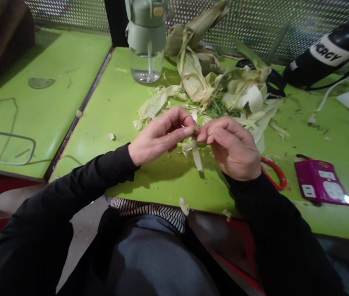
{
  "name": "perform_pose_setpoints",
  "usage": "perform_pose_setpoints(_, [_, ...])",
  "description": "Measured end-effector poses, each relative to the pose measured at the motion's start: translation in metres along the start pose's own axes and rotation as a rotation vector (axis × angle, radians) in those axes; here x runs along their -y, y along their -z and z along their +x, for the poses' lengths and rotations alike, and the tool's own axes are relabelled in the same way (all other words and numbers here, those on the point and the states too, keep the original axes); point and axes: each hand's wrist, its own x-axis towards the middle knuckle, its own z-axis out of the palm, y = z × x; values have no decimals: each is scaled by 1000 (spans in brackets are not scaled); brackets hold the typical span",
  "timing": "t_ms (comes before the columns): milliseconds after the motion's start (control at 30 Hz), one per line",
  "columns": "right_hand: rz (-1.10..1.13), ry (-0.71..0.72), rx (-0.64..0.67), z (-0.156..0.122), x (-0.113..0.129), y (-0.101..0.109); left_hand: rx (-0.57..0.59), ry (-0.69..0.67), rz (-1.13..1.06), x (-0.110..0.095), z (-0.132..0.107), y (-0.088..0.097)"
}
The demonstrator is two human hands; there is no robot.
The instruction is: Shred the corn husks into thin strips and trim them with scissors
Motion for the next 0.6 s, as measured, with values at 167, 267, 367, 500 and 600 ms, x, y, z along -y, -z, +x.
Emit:
perform_pose_setpoints(167, [53, -26, 18, 0, 3, -2, 64, -2, 1, -1, 1, 1])
perform_pose_setpoints(267, [34, -44, 31, 0, 8, -2, 66, 20, 17, -2, 1, 1])
perform_pose_setpoints(367, [-15, -54, 34, -1, 12, -2, 63, 50, 19, -2, 0, 0])
perform_pose_setpoints(500, [-52, -51, 49, -2, 14, -1, 59, 81, 16, -3, -2, -2])
perform_pose_setpoints(600, [-75, -63, 58, -2, 15, -1, 53, 96, 10, -5, -3, -3])
